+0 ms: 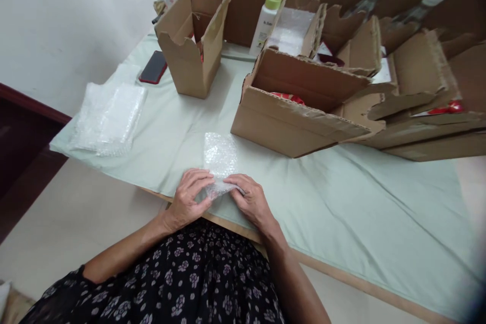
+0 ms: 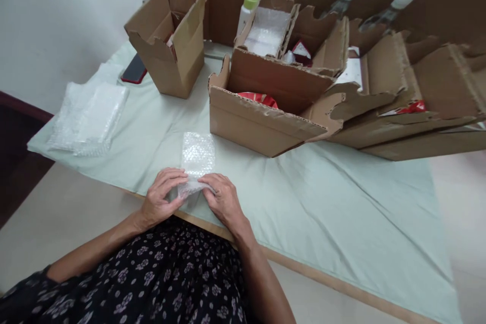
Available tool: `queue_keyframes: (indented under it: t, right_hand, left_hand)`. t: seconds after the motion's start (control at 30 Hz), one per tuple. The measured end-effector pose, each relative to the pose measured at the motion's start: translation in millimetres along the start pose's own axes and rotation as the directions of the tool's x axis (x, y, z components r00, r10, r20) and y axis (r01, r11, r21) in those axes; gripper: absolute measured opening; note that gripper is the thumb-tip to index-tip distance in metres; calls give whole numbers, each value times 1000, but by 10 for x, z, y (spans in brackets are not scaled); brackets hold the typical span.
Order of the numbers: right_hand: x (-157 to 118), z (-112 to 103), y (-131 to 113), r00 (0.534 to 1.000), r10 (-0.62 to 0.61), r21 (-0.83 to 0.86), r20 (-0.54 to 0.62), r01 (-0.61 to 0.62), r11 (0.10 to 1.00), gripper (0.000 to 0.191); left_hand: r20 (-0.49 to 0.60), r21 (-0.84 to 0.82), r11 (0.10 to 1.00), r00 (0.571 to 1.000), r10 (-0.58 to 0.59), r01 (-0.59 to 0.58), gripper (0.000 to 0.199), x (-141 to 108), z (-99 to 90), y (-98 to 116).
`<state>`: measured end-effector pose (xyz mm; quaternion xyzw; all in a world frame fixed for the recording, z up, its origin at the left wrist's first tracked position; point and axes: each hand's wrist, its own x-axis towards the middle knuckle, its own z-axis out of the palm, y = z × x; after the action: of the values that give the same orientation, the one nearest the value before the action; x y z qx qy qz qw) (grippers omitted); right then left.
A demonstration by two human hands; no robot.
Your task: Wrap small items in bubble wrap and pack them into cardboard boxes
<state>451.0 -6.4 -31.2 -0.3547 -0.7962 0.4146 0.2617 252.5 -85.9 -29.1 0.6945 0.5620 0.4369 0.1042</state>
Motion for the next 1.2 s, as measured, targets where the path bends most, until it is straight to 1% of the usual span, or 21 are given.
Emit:
queue_keyframes:
  t: [0.07, 0.13, 0.2, 0.27, 0.37, 0.5, 0.6, 0.73, 0.83, 0.9, 0.97, 1.03, 1.1, 1.13, 1.2]
  right_hand:
    - [2, -20, -28, 1000, 11, 25, 13, -12, 1000, 24]
    - [0, -51, -72, 999, 28, 54, 40, -30, 998, 21]
    - [2, -72, -108, 997, 47, 87, 60, -52, 995, 23]
    - [10, -67, -115, 996, 63, 123, 56, -69, 990, 26]
    - [30, -12, -75, 994, 106, 160, -15, -103, 982, 26]
    - [59, 60, -13, 977, 165, 135, -136, -146, 980, 19]
    - [68, 66, -9, 969, 181, 114, -170, -163, 980, 19]
    - [79, 68, -26, 968, 170, 109, -185, -152, 982, 28]
    - [85, 97, -28, 961, 158, 13, -226, -160, 987, 27]
    - [66, 118, -29, 955, 153, -79, -253, -178, 981, 22]
    - [11, 128, -44, 948, 143, -154, -286, -192, 969, 14]
    - [-76, 120, -82, 936, 97, -221, -339, -179, 959, 16]
    - [-171, 101, -139, 931, 8, -302, -364, -126, 945, 21]
    - [-210, 91, -170, 938, -42, -348, -343, -86, 934, 22]
    - [-258, 79, -220, 966, -129, -434, -225, 19, 901, 25]
  left_hand:
    - [-10, -43, 999, 1000, -1, 0, 12, -14, -18, 6]
    - [-4, -75, 997, 999, -34, 34, 8, -29, -23, -7]
    - [9, -75, 994, 996, -83, 84, 10, -44, -22, -26]
    - [11, -57, 989, 990, -137, 138, 13, -54, -17, -43]
    - [1, -18, 978, 978, -209, 209, 14, -55, -2, -60]
    - [-5, 35, 961, 961, -275, 275, 14, -31, 29, -84]
    - [3, 63, 955, 957, -292, 291, 12, -8, 44, -105]
    - [10, 117, 954, 960, -280, 277, 12, 5, 46, -129]
    - [27, 165, 951, 962, -270, 262, 11, 2, 52, -145]
    - [35, 187, 946, 961, -275, 264, 10, 1, 61, -156]
    - [39, 205, 940, 958, -286, 272, 14, 2, 72, -166]
    - [44, 221, 936, 956, -291, 275, 18, 4, 80, -176]
    - [56, 236, 934, 956, -288, 267, 21, 7, 83, -185]
    - [63, 244, 934, 956, -285, 263, 23, 8, 84, -190]
    - [75, 258, 933, 957, -280, 252, 25, 10, 83, -201]
